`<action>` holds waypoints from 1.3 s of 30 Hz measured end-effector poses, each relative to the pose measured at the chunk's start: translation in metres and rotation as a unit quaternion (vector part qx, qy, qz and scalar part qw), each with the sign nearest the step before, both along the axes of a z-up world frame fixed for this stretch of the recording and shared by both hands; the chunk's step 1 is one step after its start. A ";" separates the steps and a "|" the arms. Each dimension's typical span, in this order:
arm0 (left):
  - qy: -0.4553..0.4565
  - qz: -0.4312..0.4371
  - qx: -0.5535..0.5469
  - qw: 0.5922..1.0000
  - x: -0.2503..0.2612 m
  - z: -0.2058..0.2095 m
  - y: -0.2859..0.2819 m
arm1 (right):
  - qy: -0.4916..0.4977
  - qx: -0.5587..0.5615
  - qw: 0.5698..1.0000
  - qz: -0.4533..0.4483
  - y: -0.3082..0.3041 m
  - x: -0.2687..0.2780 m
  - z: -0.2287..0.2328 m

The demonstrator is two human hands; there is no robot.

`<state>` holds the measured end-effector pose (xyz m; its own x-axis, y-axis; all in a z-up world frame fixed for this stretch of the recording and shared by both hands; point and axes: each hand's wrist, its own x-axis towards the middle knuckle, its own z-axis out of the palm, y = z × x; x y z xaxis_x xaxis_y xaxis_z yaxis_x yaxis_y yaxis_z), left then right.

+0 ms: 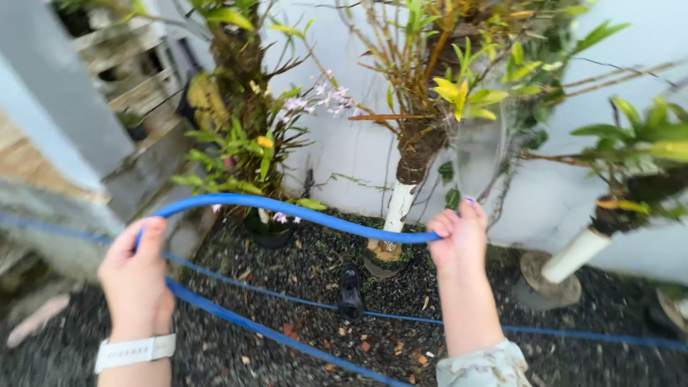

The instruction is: Watering various potted plants in a garden using a blue garden hose

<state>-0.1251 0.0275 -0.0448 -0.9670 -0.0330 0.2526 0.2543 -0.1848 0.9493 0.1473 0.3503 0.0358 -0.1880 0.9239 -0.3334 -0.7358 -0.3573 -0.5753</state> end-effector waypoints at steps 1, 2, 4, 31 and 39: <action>-0.021 -0.010 0.003 1.000 -0.010 0.006 -0.006 | -0.001 -0.005 1.000 0.000 -0.011 -0.008 0.005; -0.042 -0.019 0.005 0.999 -0.020 0.012 -0.011 | -0.002 -0.010 1.000 0.000 -0.022 -0.017 0.010; -0.044 -0.030 -0.005 0.999 -0.040 0.016 -0.023 | 0.012 -0.017 1.000 -0.019 -0.028 -0.037 0.010; 0.108 -0.081 0.004 0.991 -0.058 0.075 0.013 | -0.406 0.043 0.910 0.075 0.054 -0.072 0.200; 0.169 -0.097 0.006 0.981 -0.013 0.081 0.005 | -0.305 -0.055 0.951 -0.013 0.044 -0.029 0.176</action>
